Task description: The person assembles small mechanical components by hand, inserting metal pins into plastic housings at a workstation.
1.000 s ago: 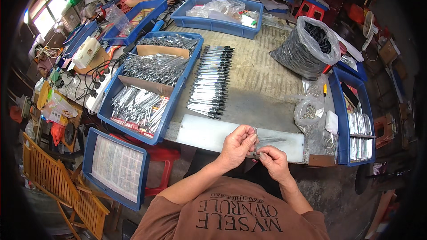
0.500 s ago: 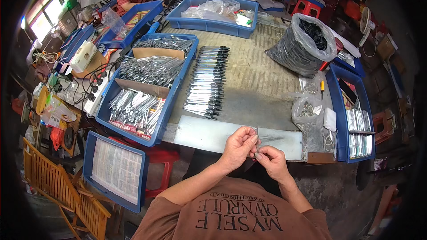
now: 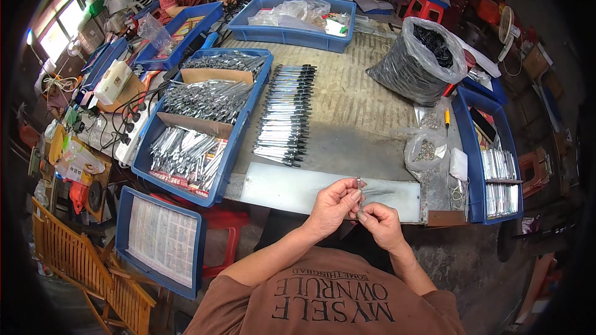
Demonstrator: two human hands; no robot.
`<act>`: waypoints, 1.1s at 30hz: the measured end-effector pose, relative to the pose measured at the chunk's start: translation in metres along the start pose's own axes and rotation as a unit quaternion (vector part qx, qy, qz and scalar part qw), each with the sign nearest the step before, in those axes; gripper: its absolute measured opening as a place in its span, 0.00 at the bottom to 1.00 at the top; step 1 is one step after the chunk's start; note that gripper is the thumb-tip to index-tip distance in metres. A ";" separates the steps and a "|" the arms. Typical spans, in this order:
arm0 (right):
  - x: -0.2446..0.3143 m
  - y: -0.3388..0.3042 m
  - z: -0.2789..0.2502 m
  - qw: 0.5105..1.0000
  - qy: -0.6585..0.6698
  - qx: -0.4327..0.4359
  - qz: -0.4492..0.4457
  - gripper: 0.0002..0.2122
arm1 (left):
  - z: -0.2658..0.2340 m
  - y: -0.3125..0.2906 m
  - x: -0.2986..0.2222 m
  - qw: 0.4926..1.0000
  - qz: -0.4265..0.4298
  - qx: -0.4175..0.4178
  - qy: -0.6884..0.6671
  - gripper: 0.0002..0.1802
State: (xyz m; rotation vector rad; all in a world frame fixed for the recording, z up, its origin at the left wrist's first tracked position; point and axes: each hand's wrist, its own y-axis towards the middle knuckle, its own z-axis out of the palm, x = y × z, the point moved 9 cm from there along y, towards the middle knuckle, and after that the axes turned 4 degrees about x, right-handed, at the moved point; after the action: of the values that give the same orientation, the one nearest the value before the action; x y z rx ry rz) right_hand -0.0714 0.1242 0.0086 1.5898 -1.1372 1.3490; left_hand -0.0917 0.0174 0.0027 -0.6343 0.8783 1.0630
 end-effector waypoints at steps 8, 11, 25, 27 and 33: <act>-0.004 -0.003 -0.001 1.000 -0.002 -0.003 -0.010 0.06 | 0.001 -0.002 0.003 1.000 -0.011 0.009 0.003 0.12; -0.006 -0.004 -0.002 1.000 0.013 -0.001 0.005 0.06 | 0.003 -0.002 0.003 1.000 -0.009 0.013 0.000 0.12; -0.007 -0.002 0.001 0.994 0.102 0.006 0.028 0.07 | -0.003 0.002 0.003 1.000 0.005 -0.002 0.012 0.11; -0.010 -0.003 0.003 0.991 0.128 0.014 0.045 0.07 | -0.003 0.004 0.005 1.000 -0.006 -0.002 0.012 0.11; -0.019 -0.003 0.002 0.992 0.117 0.017 0.044 0.06 | -0.002 0.006 0.006 1.000 -0.012 -0.006 0.005 0.10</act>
State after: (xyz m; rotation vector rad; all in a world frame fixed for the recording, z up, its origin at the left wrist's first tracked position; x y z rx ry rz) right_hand -0.0687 0.1267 -0.0103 1.3757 -1.0562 1.5733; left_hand -0.0964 0.0209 -0.0040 -0.6594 0.8723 1.0438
